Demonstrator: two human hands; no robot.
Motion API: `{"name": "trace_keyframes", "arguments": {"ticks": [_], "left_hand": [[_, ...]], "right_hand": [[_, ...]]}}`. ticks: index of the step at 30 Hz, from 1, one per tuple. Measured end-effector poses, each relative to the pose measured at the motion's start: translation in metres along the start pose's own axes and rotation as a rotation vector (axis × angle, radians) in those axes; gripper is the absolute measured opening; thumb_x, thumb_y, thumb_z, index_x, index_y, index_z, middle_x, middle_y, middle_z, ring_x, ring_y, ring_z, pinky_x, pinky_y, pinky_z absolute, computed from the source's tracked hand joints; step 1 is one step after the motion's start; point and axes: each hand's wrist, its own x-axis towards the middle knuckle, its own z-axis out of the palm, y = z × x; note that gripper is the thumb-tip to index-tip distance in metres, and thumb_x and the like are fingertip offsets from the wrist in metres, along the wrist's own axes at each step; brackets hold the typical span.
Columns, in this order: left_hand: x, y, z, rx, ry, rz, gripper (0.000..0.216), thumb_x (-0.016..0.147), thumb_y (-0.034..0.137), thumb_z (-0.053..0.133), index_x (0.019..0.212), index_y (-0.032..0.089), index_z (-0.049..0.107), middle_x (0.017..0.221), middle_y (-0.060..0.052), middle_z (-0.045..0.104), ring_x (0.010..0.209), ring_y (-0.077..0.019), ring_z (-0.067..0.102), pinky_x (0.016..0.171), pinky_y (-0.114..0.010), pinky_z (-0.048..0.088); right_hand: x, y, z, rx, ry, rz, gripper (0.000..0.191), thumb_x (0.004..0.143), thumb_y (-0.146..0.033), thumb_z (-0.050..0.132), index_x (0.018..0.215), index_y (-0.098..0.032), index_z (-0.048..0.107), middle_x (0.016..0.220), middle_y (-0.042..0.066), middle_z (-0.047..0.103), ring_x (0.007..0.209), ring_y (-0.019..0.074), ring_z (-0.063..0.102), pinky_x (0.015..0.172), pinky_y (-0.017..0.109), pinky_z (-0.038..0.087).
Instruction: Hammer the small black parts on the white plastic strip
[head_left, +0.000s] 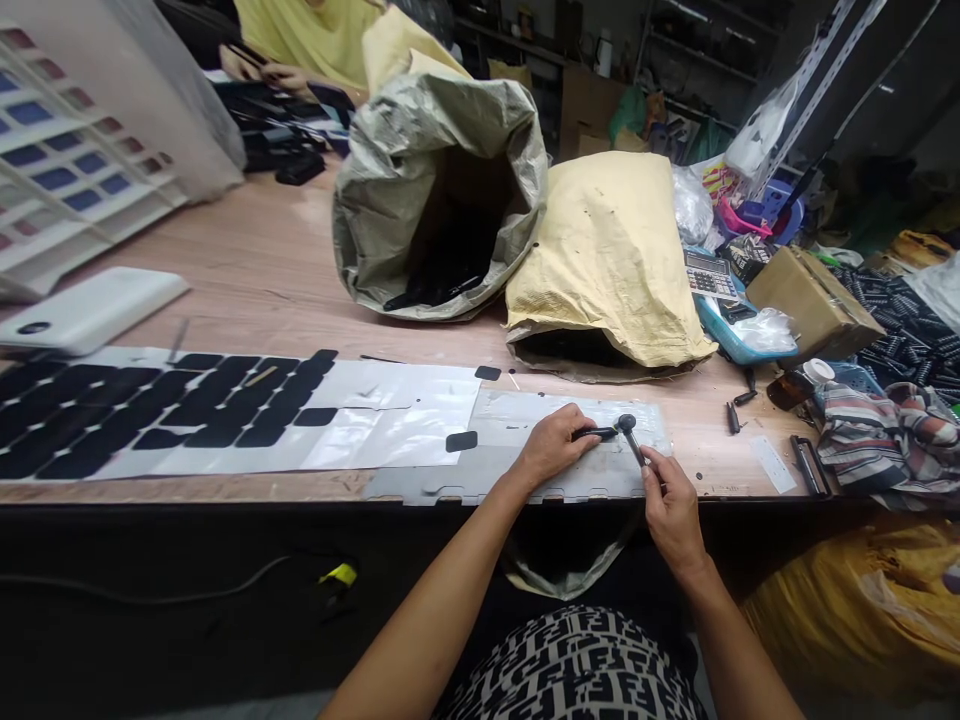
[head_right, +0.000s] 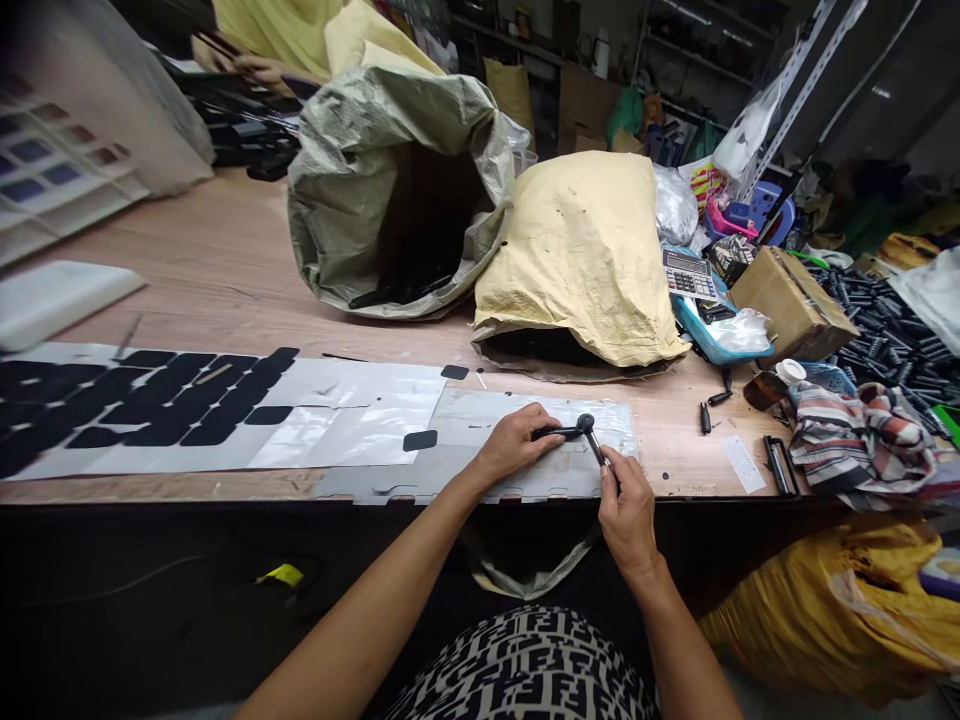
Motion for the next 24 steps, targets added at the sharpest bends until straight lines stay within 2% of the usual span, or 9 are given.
{"name": "trace_keyframes", "arguments": {"ticks": [17,21,24], "left_hand": [[0.000,0.002,0.000,-0.017,-0.019,0.007,0.015,0.087,0.026,0.062,0.094,0.024,0.076,0.082,-0.001,0.057,0.079,-0.0147,0.058,0.075,-0.028,0.046],[0.000,0.002,-0.001,0.009,-0.007,0.008,0.015,0.083,0.026,0.068,0.095,0.022,0.074,0.086,-0.001,0.060,0.084,-0.0162,0.060,0.078,-0.029,0.046],[0.000,0.002,0.000,0.061,-0.013,-0.013,0.015,0.082,0.029,0.069,0.095,0.022,0.073,0.088,-0.001,0.060,0.085,-0.0171,0.060,0.078,-0.029,0.047]], "right_hand": [[0.003,-0.012,0.013,-0.059,-0.086,-0.055,0.034,0.096,-0.024,0.044,0.121,-0.024,0.066,0.106,0.007,0.070,0.100,0.0179,0.066,0.090,0.031,0.053],[0.012,-0.001,0.009,-0.085,-0.025,-0.051,0.033,0.096,-0.026,0.044,0.120,-0.022,0.066,0.107,0.007,0.069,0.100,0.0181,0.064,0.090,0.031,0.051],[0.024,0.015,0.003,-0.228,0.070,-0.048,0.033,0.096,-0.027,0.044,0.119,-0.021,0.066,0.104,0.008,0.068,0.098,0.0191,0.063,0.087,0.031,0.049]]}}
